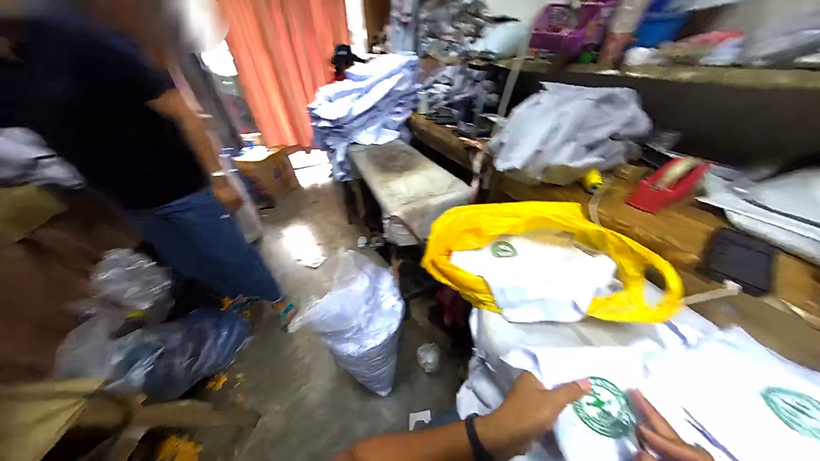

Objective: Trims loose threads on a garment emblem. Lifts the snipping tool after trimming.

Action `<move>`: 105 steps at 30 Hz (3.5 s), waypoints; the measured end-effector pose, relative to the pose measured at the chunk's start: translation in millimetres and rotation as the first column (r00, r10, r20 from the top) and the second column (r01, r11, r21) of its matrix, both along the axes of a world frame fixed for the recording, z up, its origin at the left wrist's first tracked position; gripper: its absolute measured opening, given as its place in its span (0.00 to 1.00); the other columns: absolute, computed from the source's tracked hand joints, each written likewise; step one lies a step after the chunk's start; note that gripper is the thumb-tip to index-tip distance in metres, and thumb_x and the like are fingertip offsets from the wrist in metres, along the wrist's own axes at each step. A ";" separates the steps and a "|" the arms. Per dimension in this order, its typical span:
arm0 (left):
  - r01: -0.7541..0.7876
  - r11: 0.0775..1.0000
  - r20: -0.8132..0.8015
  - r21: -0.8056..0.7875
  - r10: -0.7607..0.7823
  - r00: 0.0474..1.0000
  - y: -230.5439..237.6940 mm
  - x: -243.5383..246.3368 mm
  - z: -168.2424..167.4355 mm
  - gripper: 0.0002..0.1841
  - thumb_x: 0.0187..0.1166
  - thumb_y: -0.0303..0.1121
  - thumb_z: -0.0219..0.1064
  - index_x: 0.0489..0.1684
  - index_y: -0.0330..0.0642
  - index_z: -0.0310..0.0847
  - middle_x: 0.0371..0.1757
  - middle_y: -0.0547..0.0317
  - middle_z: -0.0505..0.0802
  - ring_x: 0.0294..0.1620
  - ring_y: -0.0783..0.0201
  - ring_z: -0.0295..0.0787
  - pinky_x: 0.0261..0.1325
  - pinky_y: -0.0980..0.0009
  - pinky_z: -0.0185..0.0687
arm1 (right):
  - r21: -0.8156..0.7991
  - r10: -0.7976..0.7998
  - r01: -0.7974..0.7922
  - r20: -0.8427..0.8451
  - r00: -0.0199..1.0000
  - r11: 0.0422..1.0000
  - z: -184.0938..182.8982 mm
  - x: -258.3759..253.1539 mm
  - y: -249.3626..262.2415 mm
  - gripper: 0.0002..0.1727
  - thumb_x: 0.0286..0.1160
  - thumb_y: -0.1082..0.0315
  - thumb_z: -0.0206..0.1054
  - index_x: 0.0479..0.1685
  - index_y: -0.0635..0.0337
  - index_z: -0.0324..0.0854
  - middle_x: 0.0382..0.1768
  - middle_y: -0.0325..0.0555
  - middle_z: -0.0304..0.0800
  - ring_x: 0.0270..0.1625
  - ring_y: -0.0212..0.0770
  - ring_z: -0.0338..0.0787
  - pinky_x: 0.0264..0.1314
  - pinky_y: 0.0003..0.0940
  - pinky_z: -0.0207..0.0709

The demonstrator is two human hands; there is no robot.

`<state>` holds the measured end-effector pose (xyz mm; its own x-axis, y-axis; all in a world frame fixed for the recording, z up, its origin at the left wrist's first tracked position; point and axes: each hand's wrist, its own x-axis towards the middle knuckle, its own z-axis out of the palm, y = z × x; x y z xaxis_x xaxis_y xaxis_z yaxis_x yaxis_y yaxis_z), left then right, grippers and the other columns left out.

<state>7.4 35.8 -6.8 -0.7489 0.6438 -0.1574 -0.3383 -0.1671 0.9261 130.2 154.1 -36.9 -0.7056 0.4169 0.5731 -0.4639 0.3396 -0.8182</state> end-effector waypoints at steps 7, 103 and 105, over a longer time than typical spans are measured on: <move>0.093 0.987 0.146 0.132 -0.112 0.983 10.1 -8.6 -0.5 0.14 0.88 0.30 0.57 0.66 0.33 0.72 0.47 0.55 0.95 0.49 0.64 0.95 0.59 0.63 0.91 | -0.248 -0.057 0.069 0.057 0.997 0.966 6.4 0.3 -7.2 0.05 0.79 0.75 0.63 0.48 0.60 0.78 0.83 0.47 0.76 0.29 0.13 0.82 0.27 0.12 0.75; 0.026 0.969 -0.017 0.247 -0.022 1.000 33.2 2.7 -0.9 0.11 0.77 0.18 0.67 0.54 0.33 0.77 0.42 0.61 0.95 0.47 0.70 0.94 0.58 0.69 0.91 | 0.196 -0.639 0.652 -0.133 0.758 0.733 1.7 -22.9 -6.7 0.07 0.70 0.71 0.76 0.39 0.67 0.94 0.24 0.37 0.83 0.32 0.14 0.78 0.39 0.04 0.70; 0.018 0.966 -0.017 0.259 -0.014 1.000 33.6 4.1 -4.4 0.11 0.77 0.18 0.67 0.53 0.33 0.77 0.42 0.61 0.95 0.47 0.70 0.94 0.58 0.69 0.91 | 0.199 -0.636 0.654 -0.151 0.757 0.730 0.5 -24.0 -9.0 0.05 0.71 0.71 0.75 0.36 0.66 0.93 0.24 0.37 0.83 0.31 0.15 0.78 0.39 0.05 0.70</move>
